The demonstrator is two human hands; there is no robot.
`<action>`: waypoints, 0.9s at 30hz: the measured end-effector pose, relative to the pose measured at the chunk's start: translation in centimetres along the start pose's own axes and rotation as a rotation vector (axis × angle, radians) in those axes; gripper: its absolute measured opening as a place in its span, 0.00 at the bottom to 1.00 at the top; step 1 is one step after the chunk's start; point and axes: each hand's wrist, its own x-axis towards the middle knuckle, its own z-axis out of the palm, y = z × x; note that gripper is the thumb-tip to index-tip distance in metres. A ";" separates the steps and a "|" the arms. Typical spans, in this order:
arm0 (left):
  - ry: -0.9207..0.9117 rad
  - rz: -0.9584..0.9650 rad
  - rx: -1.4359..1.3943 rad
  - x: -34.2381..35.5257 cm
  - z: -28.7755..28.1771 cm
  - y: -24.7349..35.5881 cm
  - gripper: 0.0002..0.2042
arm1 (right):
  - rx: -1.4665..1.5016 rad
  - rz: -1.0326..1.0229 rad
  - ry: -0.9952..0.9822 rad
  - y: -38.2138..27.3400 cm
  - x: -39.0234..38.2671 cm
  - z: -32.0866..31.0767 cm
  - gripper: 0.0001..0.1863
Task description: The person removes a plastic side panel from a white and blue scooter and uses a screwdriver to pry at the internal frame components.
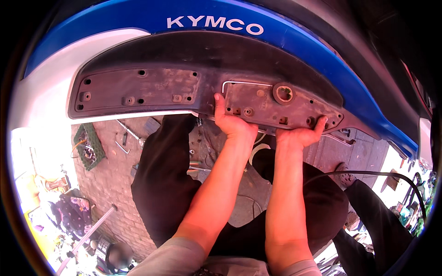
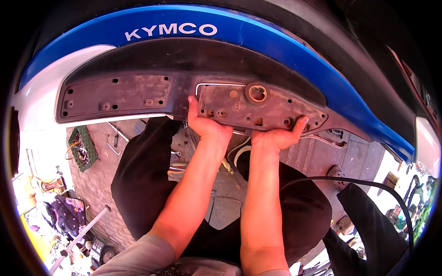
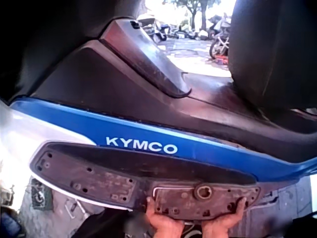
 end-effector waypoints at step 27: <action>-0.126 -0.058 0.263 -1.5 -3.0 1.1 0.21 | -0.055 -0.047 -0.007 0.3 1.0 -1.6 0.39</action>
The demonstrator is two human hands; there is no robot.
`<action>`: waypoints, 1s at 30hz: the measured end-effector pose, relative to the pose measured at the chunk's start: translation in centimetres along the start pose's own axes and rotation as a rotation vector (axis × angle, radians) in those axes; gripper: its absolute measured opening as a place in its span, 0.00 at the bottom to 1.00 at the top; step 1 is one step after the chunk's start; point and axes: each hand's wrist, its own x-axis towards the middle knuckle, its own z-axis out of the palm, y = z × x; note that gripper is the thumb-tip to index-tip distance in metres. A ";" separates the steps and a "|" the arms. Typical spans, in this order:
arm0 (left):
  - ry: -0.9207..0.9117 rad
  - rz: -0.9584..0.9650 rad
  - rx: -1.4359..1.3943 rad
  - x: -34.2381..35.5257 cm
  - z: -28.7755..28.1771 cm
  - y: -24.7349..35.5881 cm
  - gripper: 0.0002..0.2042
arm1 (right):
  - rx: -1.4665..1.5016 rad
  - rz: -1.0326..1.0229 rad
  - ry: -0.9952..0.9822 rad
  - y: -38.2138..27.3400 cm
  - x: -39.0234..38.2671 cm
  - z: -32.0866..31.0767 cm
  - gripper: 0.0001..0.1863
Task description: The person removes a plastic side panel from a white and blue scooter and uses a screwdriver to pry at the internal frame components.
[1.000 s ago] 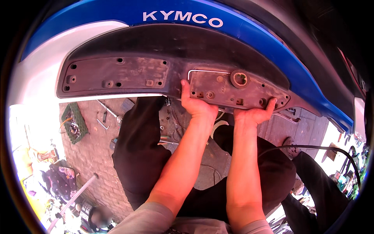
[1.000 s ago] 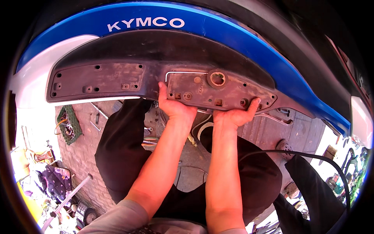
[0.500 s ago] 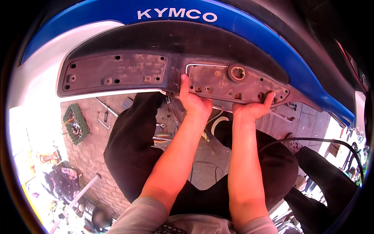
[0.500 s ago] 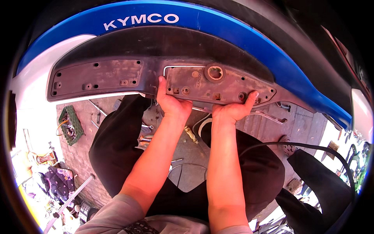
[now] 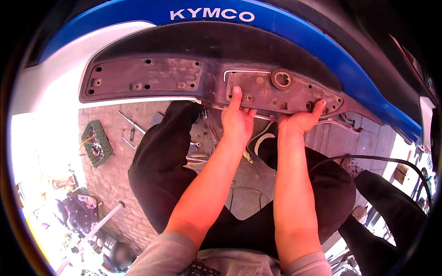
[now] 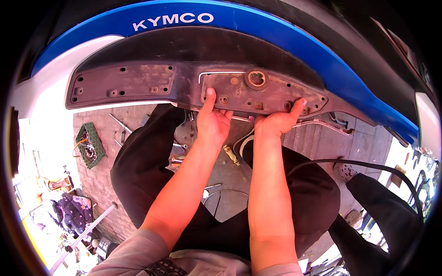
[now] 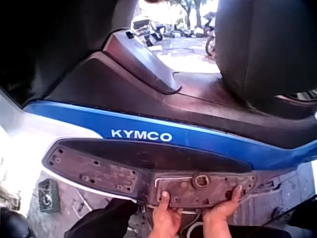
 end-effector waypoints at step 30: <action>-0.371 0.149 1.721 -12.4 0.4 13.0 0.19 | -0.458 0.140 -0.927 3.1 -7.7 9.6 0.23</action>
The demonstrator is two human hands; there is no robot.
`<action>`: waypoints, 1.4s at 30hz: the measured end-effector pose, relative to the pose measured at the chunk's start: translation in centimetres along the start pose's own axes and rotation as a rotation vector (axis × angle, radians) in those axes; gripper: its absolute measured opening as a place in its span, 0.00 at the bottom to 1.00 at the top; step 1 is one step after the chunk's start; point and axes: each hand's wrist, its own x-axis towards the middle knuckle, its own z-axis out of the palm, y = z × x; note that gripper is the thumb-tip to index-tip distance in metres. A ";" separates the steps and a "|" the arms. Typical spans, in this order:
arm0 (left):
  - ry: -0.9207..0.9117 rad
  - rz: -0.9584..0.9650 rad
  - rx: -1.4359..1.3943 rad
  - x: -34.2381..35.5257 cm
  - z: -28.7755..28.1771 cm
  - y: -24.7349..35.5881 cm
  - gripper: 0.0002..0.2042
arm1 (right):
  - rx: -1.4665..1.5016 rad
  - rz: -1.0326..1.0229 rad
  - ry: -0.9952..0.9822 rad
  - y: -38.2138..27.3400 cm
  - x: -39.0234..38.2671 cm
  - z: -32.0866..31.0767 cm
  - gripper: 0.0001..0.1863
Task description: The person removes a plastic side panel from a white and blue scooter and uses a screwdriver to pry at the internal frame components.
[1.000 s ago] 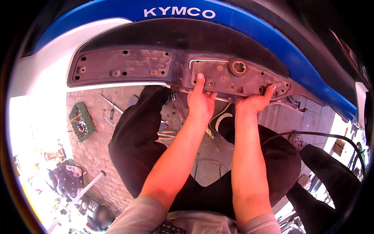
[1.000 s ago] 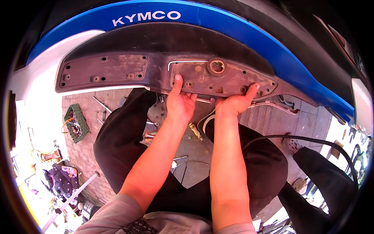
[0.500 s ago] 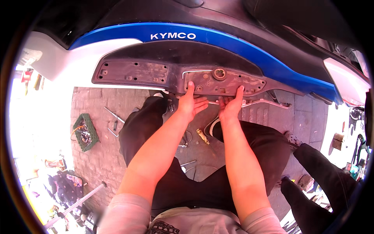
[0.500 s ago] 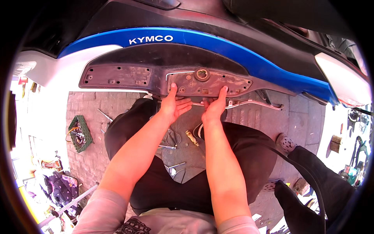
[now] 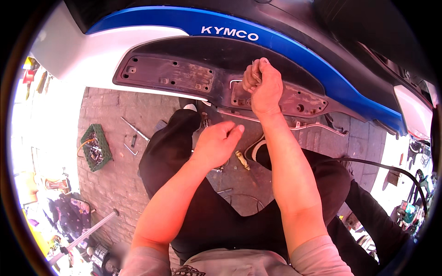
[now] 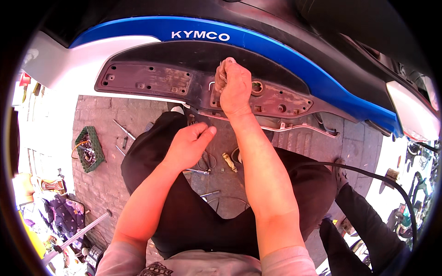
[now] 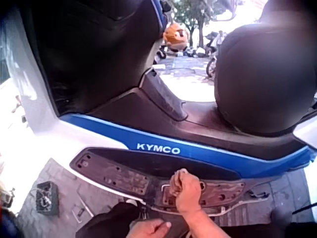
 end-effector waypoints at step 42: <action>-0.080 0.011 0.579 5.3 2.8 0.9 0.24 | -2.009 0.806 -0.054 -10.7 -10.1 -6.3 0.25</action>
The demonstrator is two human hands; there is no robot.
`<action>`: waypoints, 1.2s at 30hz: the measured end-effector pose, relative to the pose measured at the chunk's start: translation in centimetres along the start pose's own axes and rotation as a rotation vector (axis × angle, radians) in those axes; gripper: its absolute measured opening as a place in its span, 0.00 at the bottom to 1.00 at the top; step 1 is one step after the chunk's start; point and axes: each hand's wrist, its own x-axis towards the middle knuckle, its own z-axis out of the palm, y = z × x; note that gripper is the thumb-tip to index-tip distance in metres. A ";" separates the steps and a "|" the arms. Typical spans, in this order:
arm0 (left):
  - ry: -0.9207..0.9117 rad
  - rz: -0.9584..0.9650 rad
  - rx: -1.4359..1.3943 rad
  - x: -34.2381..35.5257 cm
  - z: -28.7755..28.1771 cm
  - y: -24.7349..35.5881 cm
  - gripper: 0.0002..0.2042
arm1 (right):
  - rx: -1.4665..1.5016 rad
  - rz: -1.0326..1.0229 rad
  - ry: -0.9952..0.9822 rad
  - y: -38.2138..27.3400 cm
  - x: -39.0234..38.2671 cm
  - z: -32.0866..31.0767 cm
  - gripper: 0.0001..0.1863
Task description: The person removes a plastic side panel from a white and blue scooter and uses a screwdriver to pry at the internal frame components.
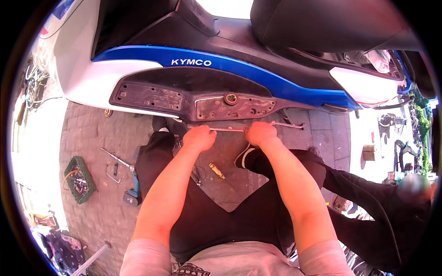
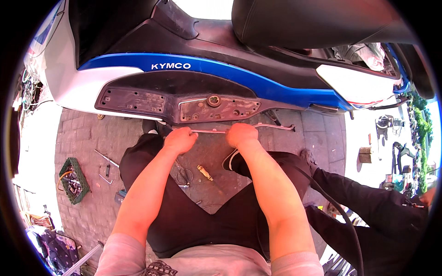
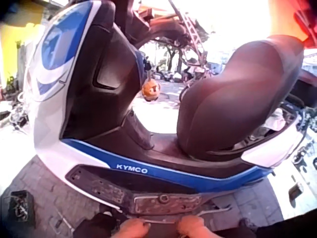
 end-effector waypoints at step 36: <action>1.071 0.400 0.780 -15.7 -40.4 30.3 0.17 | 0.255 -0.779 0.334 1.3 -10.5 -5.9 0.25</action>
